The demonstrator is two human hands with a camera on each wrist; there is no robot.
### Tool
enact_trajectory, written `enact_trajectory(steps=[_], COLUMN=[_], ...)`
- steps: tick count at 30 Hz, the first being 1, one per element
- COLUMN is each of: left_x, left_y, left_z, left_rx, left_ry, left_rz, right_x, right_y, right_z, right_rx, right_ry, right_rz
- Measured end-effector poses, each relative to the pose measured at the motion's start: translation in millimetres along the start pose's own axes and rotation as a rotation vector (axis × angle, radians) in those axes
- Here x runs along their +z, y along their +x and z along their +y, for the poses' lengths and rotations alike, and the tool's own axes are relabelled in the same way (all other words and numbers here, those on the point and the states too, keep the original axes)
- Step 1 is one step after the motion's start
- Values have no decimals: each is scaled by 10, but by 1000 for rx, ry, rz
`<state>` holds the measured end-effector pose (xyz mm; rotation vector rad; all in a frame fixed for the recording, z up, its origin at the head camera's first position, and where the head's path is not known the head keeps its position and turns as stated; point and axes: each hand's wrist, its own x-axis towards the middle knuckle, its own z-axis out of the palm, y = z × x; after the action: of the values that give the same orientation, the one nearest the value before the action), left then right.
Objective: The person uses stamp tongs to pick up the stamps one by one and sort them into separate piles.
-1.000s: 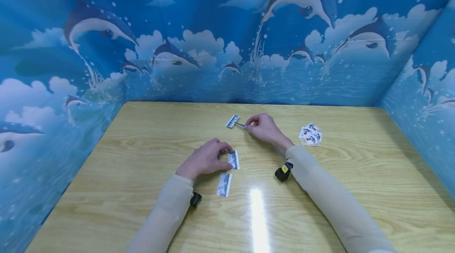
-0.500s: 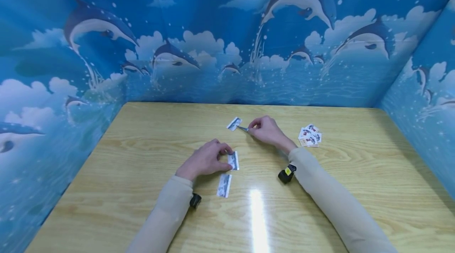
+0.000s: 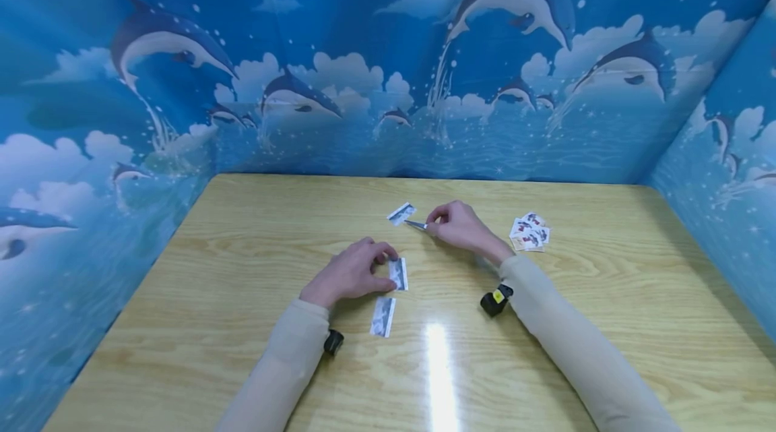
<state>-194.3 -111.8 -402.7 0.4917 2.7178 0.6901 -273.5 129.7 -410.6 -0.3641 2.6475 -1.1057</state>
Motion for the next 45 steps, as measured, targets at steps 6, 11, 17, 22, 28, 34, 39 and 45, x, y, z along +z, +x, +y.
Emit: enact_trajectory(steps=[6, 11, 17, 22, 28, 34, 39, 45], left_x=[-7, -5, -3, -6, -12, -5, 1, 4], left_y=[-1, 11, 19, 26, 23, 17, 14, 5], left_z=[6, -1, 6, 2, 1, 8, 14, 15], left_rx=[-13, -23, -44, -50, -50, -43, -48, -46], left_ry=[1, -5, -20, -20, -22, -22, -25, -27], left_rz=[-12, -21, -28, -20, -18, -18, -16, -17], right_x=[-33, -58, -104, -125, -123, -84, -60, -41], right_y=[-65, -131, -268, -392, -481, -509, -522, -529], right_z=[0, 37, 85, 107, 106, 99, 86, 69], right_rx=[-36, -77, -130, -161, -184, -201, -225, -234], right_ry=[9, 9, -21, -32, -1, 14, 14, 13], right_rz=[-22, -44, -123, -205, -258, -295, -317, -327])
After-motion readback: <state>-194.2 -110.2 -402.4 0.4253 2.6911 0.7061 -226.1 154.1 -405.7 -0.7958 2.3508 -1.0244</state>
